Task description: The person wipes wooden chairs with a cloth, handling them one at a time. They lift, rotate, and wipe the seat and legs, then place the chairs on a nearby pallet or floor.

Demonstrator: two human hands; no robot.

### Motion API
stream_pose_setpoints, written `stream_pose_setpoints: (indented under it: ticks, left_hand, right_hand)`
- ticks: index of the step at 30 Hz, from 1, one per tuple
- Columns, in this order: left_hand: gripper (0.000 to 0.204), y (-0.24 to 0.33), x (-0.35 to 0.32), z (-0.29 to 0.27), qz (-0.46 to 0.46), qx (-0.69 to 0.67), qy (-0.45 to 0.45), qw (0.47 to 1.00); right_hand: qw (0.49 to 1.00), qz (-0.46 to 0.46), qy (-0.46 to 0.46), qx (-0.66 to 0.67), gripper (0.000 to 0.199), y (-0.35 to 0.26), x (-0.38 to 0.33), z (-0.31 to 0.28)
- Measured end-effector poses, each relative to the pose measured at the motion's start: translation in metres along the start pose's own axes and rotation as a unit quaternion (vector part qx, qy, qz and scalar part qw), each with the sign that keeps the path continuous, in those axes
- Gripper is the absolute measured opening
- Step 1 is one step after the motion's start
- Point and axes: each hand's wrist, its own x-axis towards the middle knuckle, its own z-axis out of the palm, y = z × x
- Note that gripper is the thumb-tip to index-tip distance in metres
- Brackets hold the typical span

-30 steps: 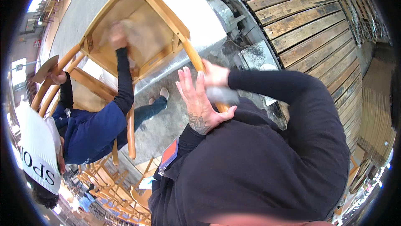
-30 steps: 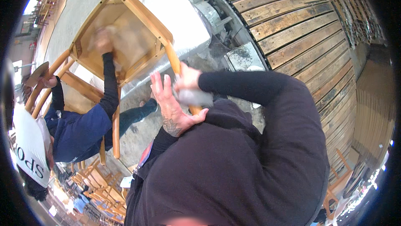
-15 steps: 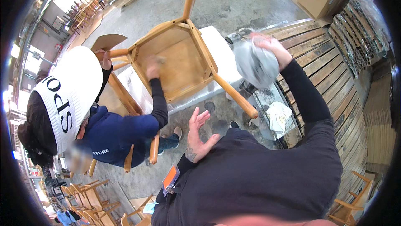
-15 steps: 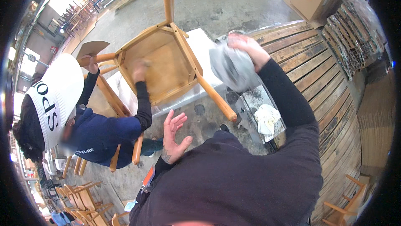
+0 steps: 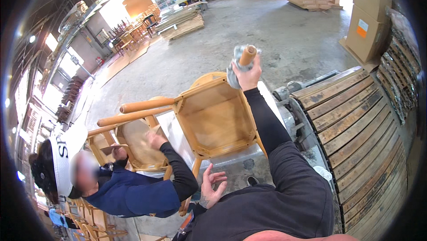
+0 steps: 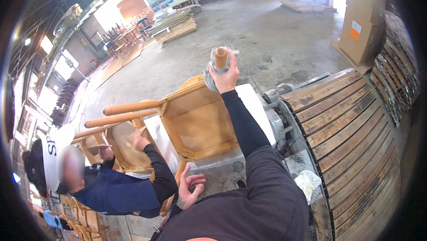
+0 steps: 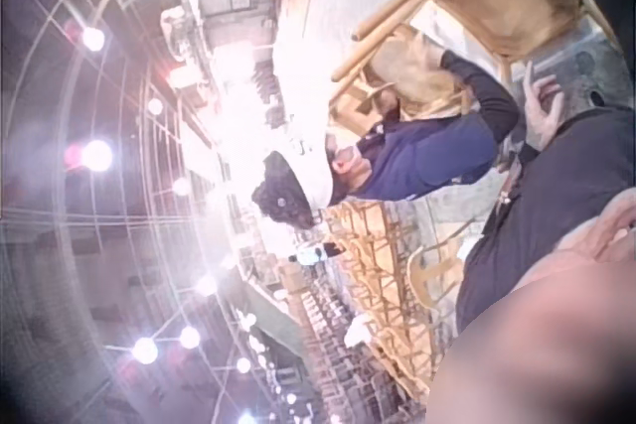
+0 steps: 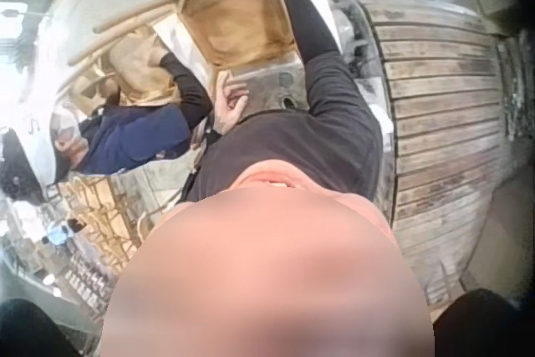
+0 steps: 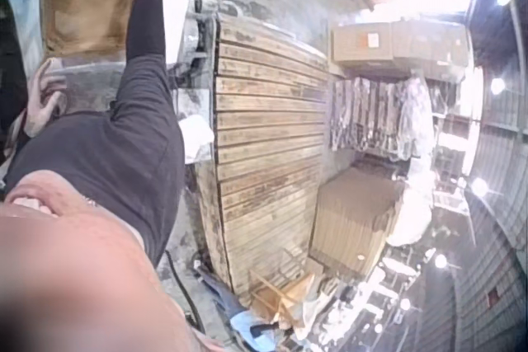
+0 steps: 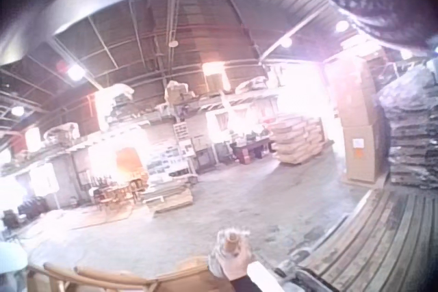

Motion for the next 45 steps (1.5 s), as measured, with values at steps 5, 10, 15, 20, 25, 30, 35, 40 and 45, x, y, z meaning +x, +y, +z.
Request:
stream_pose_setpoints:
  ticks: [5,10,15,20,25,30,35,40,45]
  left_hand:
    - [0.071,-0.016,0.010,-0.005,-0.048,0.007,0.050,0.998]
    - [0.062,-0.032,0.029,-0.012,-0.087,0.005,0.057,0.995]
    - [0.057,-0.038,0.049,-0.013,-0.070,0.021,0.037,0.997]
    - [0.055,-0.020,0.051,-0.021,-0.078,0.066,0.009,0.995]
    - [0.031,0.011,0.018,-0.055,-0.024,0.191,0.141,0.971]
    - [0.017,0.021,-0.028,-0.081,0.055,0.340,0.384,0.857]
    - [0.022,0.005,-0.051,-0.092,0.016,0.343,0.373,0.862]
    - [0.028,-0.019,-0.059,-0.081,-0.022,0.367,0.398,0.840]
    - [0.030,-0.022,-0.089,-0.089,-0.107,0.487,0.417,0.760]
  right_hand:
    - [0.986,0.130,-0.099,0.021,0.063,0.055,-0.025,0.024]
    - [0.992,-0.087,0.062,0.069,0.065,-0.019,0.017,-0.013]
    - [0.991,-0.108,0.073,0.022,0.076,-0.022,0.029,-0.003]
    - [0.979,0.039,-0.152,-0.133,0.087,0.083,-0.041,0.028]
    - [0.965,0.211,-0.149,-0.045,0.069,0.078,-0.087,-0.006]
    - [0.925,0.114,-0.247,0.265,0.076,-0.073,-0.114,0.048]
    - [0.866,-0.145,-0.373,0.298,0.090,-0.193,-0.136,0.184]
    - [0.903,-0.114,-0.326,0.255,0.083,-0.149,-0.176,0.228]
    - [0.884,0.019,-0.463,0.052,0.090,-0.090,-0.182,0.227]
